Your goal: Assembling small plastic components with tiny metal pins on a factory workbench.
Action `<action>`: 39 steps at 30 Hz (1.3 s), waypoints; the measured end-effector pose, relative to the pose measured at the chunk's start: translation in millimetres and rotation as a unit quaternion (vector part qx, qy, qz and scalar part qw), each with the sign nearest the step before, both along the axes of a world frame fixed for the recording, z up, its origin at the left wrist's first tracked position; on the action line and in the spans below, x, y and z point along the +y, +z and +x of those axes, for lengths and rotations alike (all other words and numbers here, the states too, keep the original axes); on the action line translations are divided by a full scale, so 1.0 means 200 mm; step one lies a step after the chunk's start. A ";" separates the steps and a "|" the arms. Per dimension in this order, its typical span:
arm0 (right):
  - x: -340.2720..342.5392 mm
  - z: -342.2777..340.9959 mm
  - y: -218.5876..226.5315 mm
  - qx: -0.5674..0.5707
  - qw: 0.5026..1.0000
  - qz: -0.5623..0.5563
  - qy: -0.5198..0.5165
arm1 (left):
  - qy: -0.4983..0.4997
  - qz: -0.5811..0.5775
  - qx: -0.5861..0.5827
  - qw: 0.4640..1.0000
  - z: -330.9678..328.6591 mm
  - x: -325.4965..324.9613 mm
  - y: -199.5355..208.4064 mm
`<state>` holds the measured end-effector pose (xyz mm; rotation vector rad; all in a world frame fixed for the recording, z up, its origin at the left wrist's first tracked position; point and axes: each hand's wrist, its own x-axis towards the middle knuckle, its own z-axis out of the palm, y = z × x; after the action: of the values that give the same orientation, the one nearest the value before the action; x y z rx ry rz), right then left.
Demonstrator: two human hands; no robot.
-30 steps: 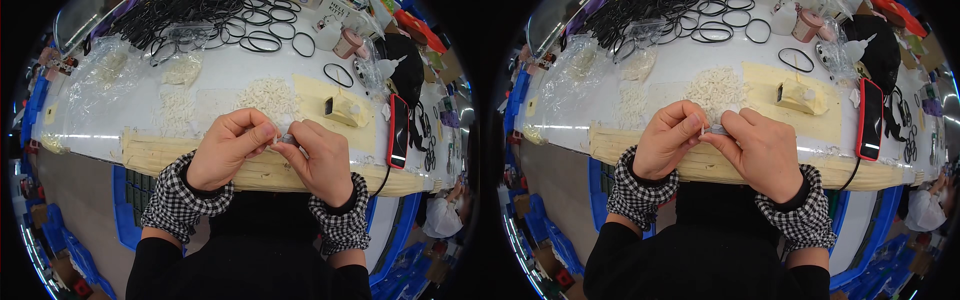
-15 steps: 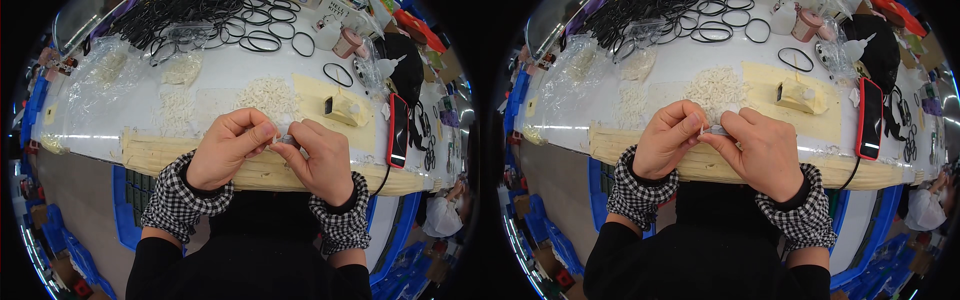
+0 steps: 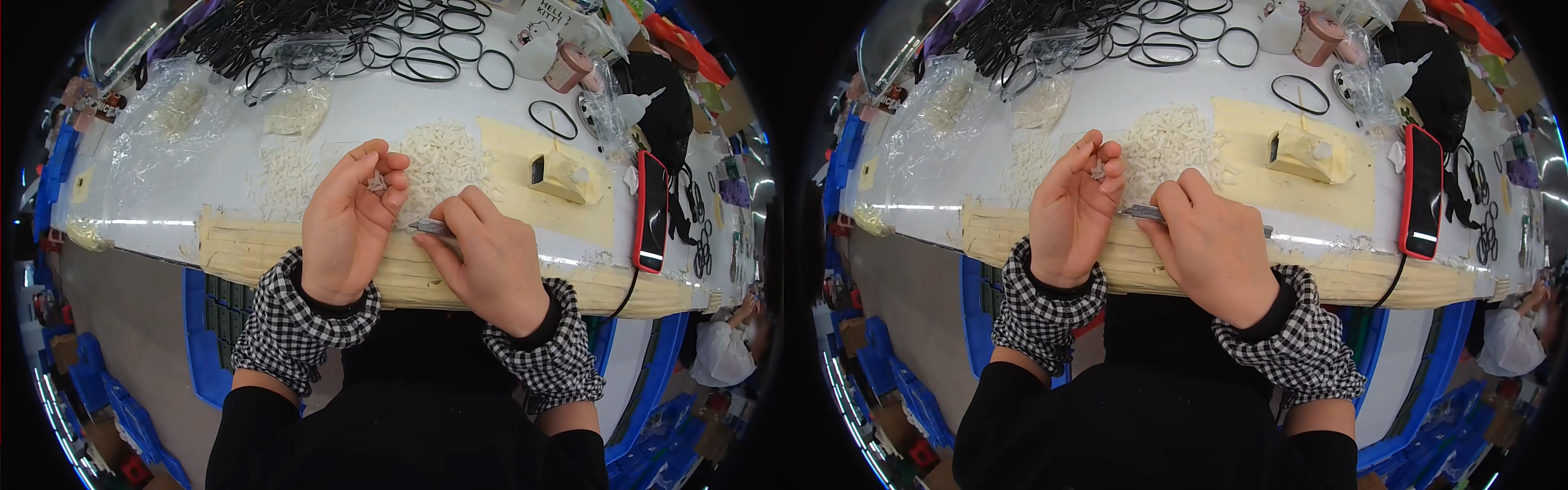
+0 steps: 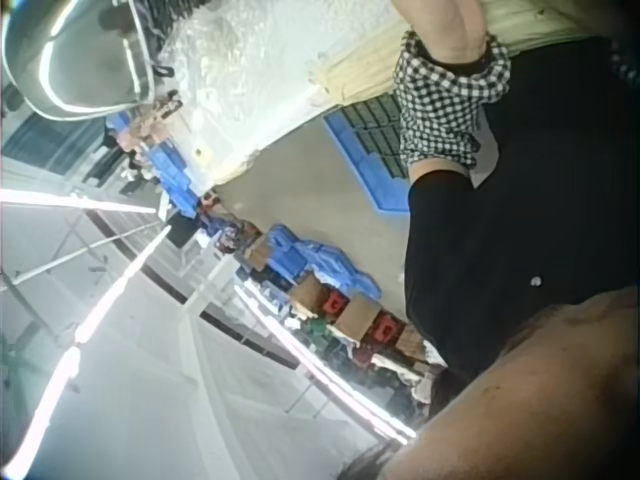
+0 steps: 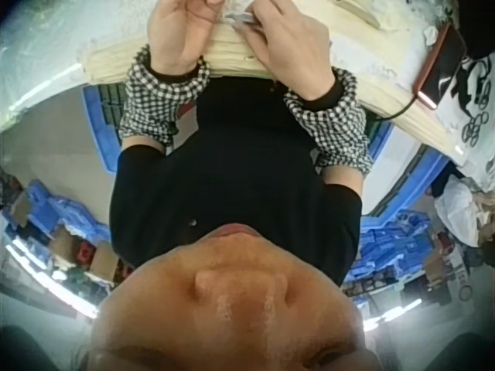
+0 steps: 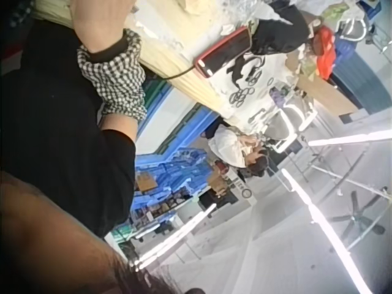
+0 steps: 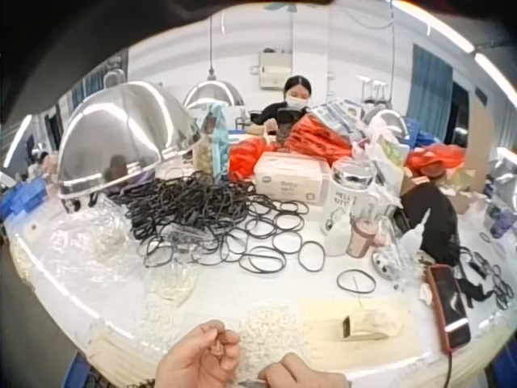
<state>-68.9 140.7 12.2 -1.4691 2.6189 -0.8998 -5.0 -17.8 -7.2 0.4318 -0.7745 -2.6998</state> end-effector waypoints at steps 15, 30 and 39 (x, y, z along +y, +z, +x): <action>-0.04 0.01 0.00 -0.002 0.999 0.033 -0.037 | 0.030 0.011 -0.012 0.999 -0.01 0.01 0.02; -0.01 -0.08 0.05 0.098 0.955 -0.279 0.020 | -0.225 -0.131 -0.021 0.965 0.02 0.02 0.08; 0.04 -0.07 0.05 0.152 0.956 -0.243 0.056 | -0.230 -0.186 -0.015 0.955 0.03 0.03 0.09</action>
<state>-83.7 147.7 22.5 -1.9855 2.5895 -1.4953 0.1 -12.1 10.8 0.2209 -1.5215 -2.8540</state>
